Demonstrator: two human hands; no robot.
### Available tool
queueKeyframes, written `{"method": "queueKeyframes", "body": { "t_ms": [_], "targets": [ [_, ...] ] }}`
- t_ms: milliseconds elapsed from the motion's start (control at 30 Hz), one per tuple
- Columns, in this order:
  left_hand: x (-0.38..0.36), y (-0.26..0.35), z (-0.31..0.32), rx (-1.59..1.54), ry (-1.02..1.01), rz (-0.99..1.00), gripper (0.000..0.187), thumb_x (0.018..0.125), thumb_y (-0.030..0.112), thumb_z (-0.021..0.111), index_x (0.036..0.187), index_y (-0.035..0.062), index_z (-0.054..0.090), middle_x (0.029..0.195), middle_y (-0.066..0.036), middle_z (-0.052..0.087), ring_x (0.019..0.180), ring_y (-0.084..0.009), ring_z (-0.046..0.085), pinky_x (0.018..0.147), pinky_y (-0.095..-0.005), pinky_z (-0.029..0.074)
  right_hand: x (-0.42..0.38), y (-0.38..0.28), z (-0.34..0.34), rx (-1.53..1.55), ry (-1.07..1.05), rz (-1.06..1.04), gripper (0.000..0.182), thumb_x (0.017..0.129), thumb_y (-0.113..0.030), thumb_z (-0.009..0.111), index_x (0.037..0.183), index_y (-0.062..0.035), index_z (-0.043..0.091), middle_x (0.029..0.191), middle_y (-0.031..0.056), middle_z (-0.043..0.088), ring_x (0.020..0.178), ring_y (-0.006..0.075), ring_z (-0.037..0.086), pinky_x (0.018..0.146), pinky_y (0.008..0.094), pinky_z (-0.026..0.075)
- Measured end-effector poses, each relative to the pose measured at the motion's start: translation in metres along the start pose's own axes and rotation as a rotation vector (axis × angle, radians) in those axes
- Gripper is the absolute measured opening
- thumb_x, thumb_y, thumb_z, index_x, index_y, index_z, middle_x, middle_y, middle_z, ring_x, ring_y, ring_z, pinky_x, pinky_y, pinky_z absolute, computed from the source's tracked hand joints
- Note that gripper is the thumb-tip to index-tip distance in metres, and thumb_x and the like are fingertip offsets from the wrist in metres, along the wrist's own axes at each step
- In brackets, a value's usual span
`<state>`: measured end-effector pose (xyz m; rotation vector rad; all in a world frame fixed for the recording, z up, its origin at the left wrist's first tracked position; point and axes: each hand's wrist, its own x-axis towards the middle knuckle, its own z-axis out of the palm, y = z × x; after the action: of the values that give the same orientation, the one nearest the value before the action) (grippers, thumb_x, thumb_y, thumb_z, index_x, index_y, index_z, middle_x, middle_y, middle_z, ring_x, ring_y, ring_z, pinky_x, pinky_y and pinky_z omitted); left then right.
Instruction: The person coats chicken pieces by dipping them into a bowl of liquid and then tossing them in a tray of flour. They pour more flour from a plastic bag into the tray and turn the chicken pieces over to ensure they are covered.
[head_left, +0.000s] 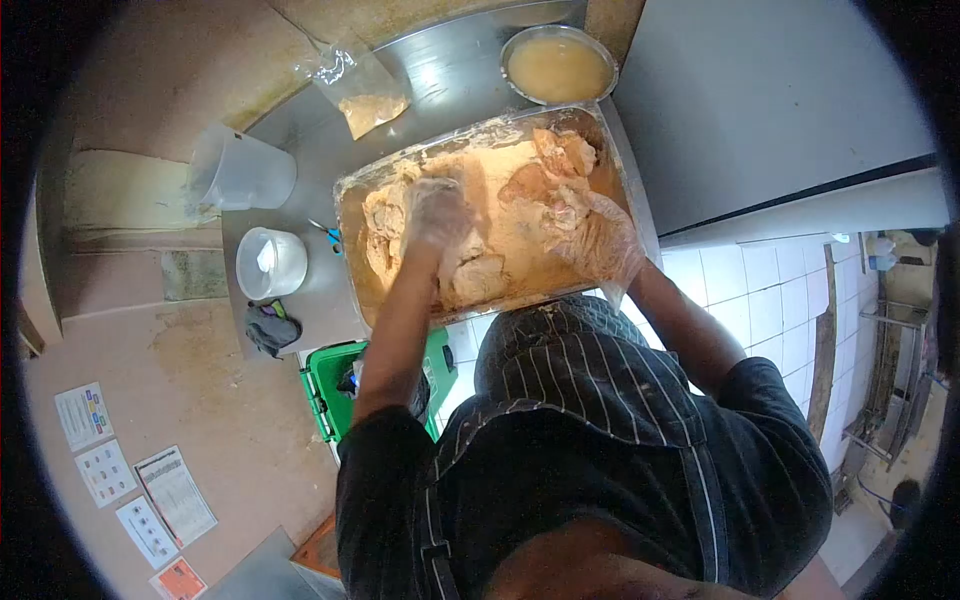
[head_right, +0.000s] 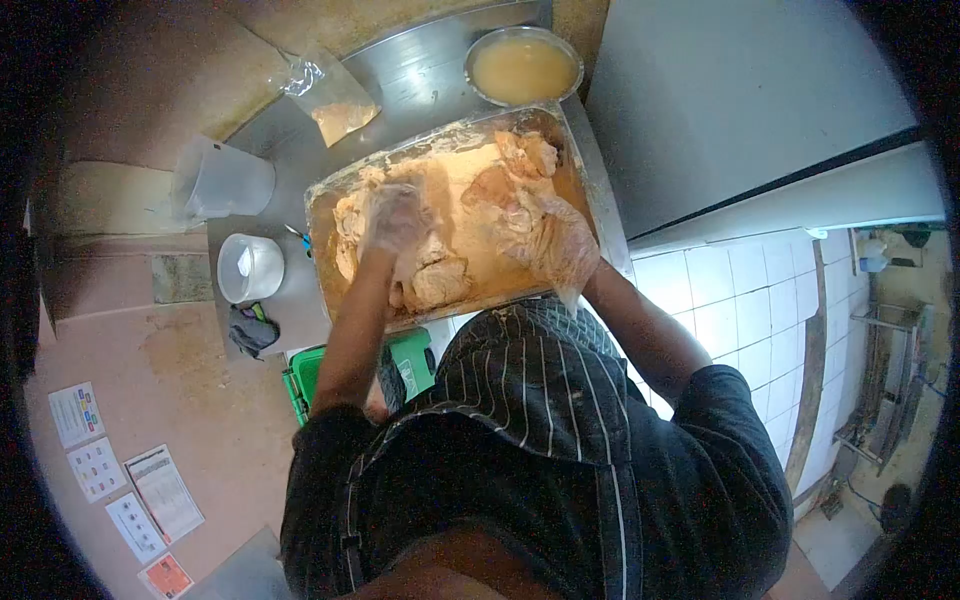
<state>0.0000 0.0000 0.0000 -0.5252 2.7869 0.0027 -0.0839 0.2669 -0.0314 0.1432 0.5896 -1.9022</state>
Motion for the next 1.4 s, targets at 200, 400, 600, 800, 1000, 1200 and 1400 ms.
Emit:
{"method": "queueKeyframes", "body": {
  "t_ms": [200,400,600,800,1000,1200,1400],
  "targets": [
    [0.070,-0.070,0.090,0.296,-0.085,0.433,0.029,0.089,0.020,0.052,0.107,-0.0001,0.064,0.108,-0.018,0.067,0.100,-0.0300,0.065,0.090,-0.0453,0.049,-0.012,-0.008,0.031,0.048,-0.079,-0.041,0.055,0.099,-0.032,0.053,0.141,-0.0002,0.037,0.132,0.0163,0.054,0.121,0.0300,0.055,0.095,0.0435,0.054],
    [0.004,-0.050,0.029,0.078,0.082,0.513,0.030,0.081,0.012,0.059,0.109,0.0012,0.063,0.110,-0.018,0.065,0.102,-0.0334,0.063,0.091,-0.0450,0.049,0.015,0.004,-0.006,-0.372,-0.228,-0.174,0.052,0.101,-0.034,0.047,0.143,-0.0045,0.037,0.138,0.0139,0.050,0.130,0.0283,0.047,0.107,0.0435,0.044],
    [-0.033,-0.022,-0.009,-0.285,0.316,0.579,0.040,0.080,0.008,0.062,0.120,0.0095,0.063,0.120,-0.018,0.059,0.112,-0.0345,0.057,0.099,-0.0429,0.045,0.017,0.000,0.045,-0.162,-0.195,-0.062,0.047,0.103,-0.034,0.040,0.143,-0.0089,0.037,0.143,0.0169,0.043,0.131,0.0357,0.045,0.103,0.0621,0.042],
    [-0.060,-0.009,-0.034,-0.120,0.469,0.652,0.034,0.082,0.012,0.062,0.116,0.0149,0.065,0.122,-0.013,0.061,0.117,-0.0322,0.055,0.099,-0.0425,0.045,0.033,-0.018,0.055,-0.047,-0.146,-0.198,0.044,0.101,-0.035,0.044,0.137,-0.0093,0.043,0.131,0.0164,0.053,0.119,0.0372,0.054,0.096,0.0620,0.048],
    [-0.063,-0.008,-0.033,-0.122,0.570,0.775,0.031,0.081,0.021,0.065,0.112,0.0165,0.068,0.127,-0.008,0.060,0.121,-0.0288,0.054,0.101,-0.0421,0.044,0.019,-0.011,0.049,-0.455,-0.217,-0.271,0.052,0.098,-0.026,0.054,0.143,-0.0073,0.038,0.137,0.0141,0.051,0.124,0.0291,0.052,0.102,0.0488,0.048],
    [-0.063,0.008,-0.041,-0.329,0.416,0.742,0.039,0.085,0.029,0.070,0.120,0.0135,0.064,0.131,-0.008,0.058,0.120,-0.0287,0.055,0.102,-0.0418,0.043,0.006,-0.009,0.055,-0.389,-0.120,-0.090,0.053,0.094,-0.011,0.060,0.143,-0.0063,0.039,0.136,0.0105,0.052,0.123,0.0199,0.053,0.105,0.0331,0.046],
    [-0.061,0.008,-0.038,-0.355,0.387,0.759,0.052,0.080,0.038,0.073,0.125,0.0133,0.061,0.133,-0.009,0.057,0.119,-0.0288,0.055,0.102,-0.0415,0.043,0.004,-0.008,0.060,-0.319,-0.047,-0.067,0.051,0.100,-0.023,0.050,0.147,-0.0102,0.034,0.141,0.0100,0.047,0.128,0.0237,0.049,0.105,0.0382,0.046]
  ]
}}
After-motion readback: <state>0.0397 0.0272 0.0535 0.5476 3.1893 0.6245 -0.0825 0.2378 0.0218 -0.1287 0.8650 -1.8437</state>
